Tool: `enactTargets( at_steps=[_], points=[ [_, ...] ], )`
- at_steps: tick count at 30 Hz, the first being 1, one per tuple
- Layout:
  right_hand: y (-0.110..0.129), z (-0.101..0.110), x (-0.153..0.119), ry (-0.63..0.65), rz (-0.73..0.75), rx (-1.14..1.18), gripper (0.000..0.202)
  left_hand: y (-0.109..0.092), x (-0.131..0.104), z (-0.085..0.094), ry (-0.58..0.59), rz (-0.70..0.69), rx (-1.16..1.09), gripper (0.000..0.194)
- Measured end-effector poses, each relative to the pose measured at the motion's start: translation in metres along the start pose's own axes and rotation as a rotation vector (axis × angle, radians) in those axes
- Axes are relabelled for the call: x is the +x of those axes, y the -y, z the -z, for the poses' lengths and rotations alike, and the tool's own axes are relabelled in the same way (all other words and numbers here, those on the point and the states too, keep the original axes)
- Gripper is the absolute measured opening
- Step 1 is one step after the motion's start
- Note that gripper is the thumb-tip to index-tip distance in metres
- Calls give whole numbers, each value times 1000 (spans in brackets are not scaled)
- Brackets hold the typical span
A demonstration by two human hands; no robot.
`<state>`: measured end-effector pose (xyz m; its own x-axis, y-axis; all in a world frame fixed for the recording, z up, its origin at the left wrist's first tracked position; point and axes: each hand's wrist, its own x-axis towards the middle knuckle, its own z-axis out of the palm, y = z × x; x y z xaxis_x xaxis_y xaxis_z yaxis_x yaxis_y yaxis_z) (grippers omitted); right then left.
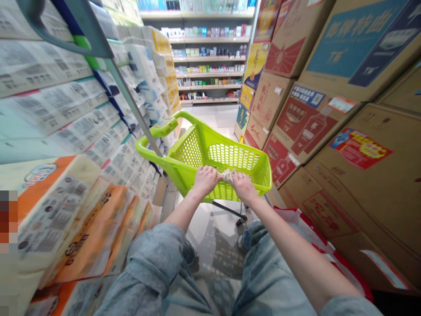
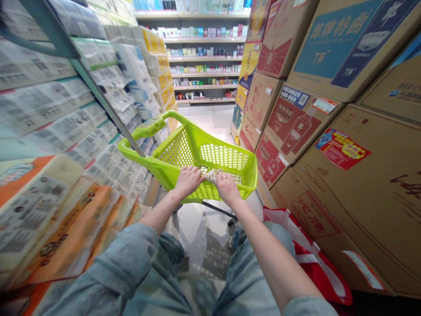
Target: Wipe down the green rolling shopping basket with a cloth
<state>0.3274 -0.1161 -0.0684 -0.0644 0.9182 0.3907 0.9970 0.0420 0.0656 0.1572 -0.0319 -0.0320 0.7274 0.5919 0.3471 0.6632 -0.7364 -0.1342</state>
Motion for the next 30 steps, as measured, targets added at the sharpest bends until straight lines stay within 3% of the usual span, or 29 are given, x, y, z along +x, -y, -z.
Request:
enactTargets(
  at_steps=[3, 5, 10, 14, 17, 20, 24, 30],
  points=[
    [17, 5, 16, 49, -4, -18, 39, -5, -2, 0, -14, -11, -9, 30],
    [12, 8, 14, 72, 16, -28, 38, -5, -3, 2, -18, -53, -11, 29],
    [-33, 12, -21, 85, -6, -111, 36, 9, -4, 13, 53, -185, 3, 21],
    [-69, 6, -47, 63, -73, -159, 35, 35, -4, 27, 63, -148, 62, 20],
    [-84, -1, -54, 38, -103, -190, 32, 51, -5, 34, 47, -94, 113, 20],
    [-88, -5, -52, 25, -129, -205, 32, 53, -4, 35, 82, -96, 117, 17],
    [-67, -3, -34, -6, -153, -186, 30, 43, -1, 33, 106, -105, 95, 18],
    [21, 0, 23, -34, -20, -12, 33, 33, -5, 37, 92, -91, 84, 19]
  ],
)
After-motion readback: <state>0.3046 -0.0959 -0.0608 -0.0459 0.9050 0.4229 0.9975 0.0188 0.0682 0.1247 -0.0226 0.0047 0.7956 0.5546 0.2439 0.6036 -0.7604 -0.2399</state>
